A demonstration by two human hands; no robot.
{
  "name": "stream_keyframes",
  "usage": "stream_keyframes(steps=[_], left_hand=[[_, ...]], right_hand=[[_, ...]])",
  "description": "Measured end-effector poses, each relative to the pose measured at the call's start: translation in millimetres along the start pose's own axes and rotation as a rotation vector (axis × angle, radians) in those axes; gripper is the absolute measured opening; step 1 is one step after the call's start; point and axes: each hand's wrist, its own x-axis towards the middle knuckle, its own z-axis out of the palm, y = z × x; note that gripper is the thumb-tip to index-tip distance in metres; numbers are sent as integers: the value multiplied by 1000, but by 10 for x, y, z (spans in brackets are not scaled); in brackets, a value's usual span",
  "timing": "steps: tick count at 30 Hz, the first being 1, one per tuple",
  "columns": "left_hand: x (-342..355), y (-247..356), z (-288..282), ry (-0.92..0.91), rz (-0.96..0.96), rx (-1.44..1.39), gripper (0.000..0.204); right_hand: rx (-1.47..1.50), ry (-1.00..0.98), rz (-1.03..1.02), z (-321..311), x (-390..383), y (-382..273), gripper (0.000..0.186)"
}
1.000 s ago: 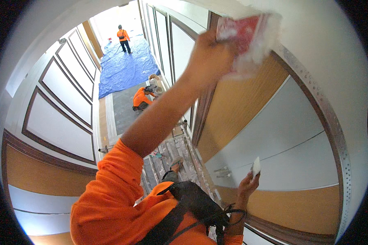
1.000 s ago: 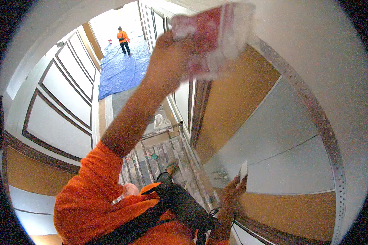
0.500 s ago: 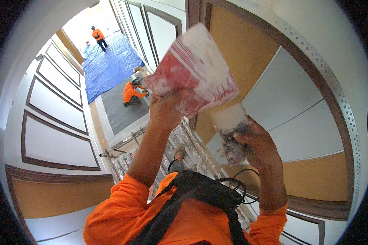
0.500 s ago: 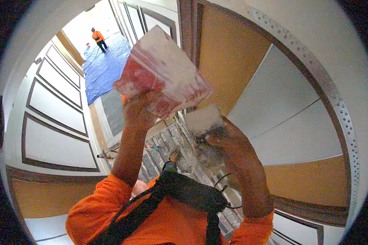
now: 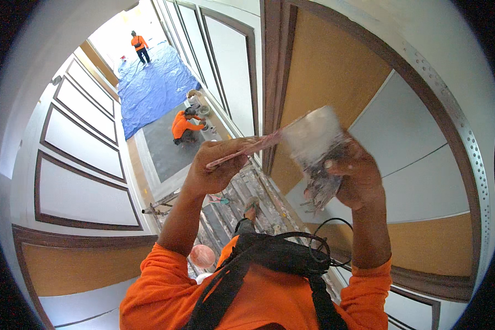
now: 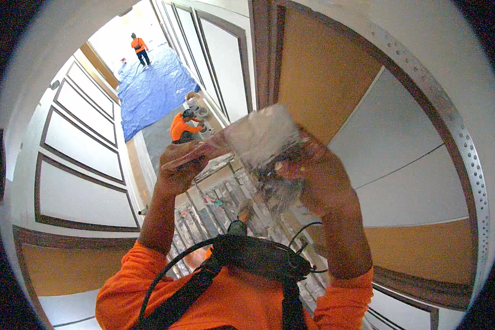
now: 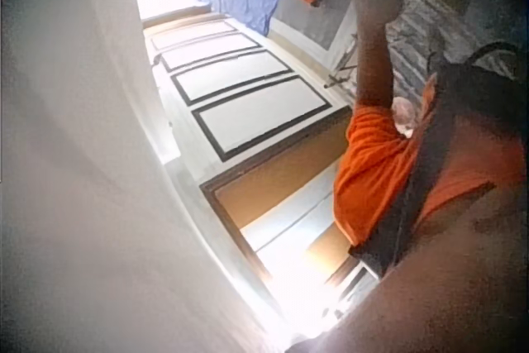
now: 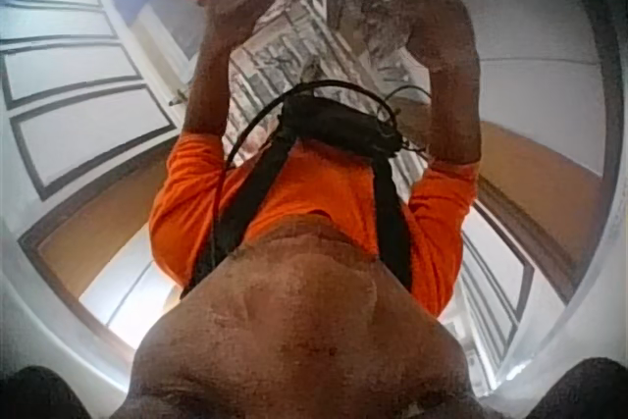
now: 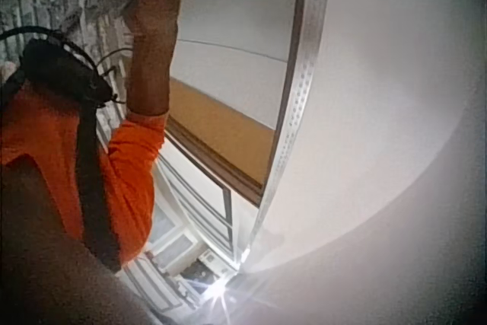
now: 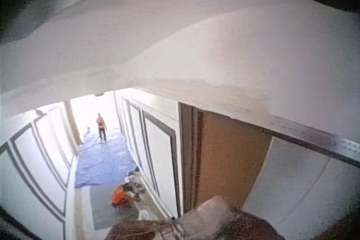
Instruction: The person applies plaster to the corner of a ceiling and wall using a plastering plate and a putty knife.
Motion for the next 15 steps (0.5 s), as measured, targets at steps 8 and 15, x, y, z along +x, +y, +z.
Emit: stream_keyframes(steps=[8, 15], left_hand=[[-99, 160, -14, 537, -727, -1090, 56], [142, -48, -342, 682, -581, -1169, 48]], right_hand=[[-1785, 40, -1066, 131, 579, 23, 41], [-1948, 129, -815, -703, 1082, 575, 51]])
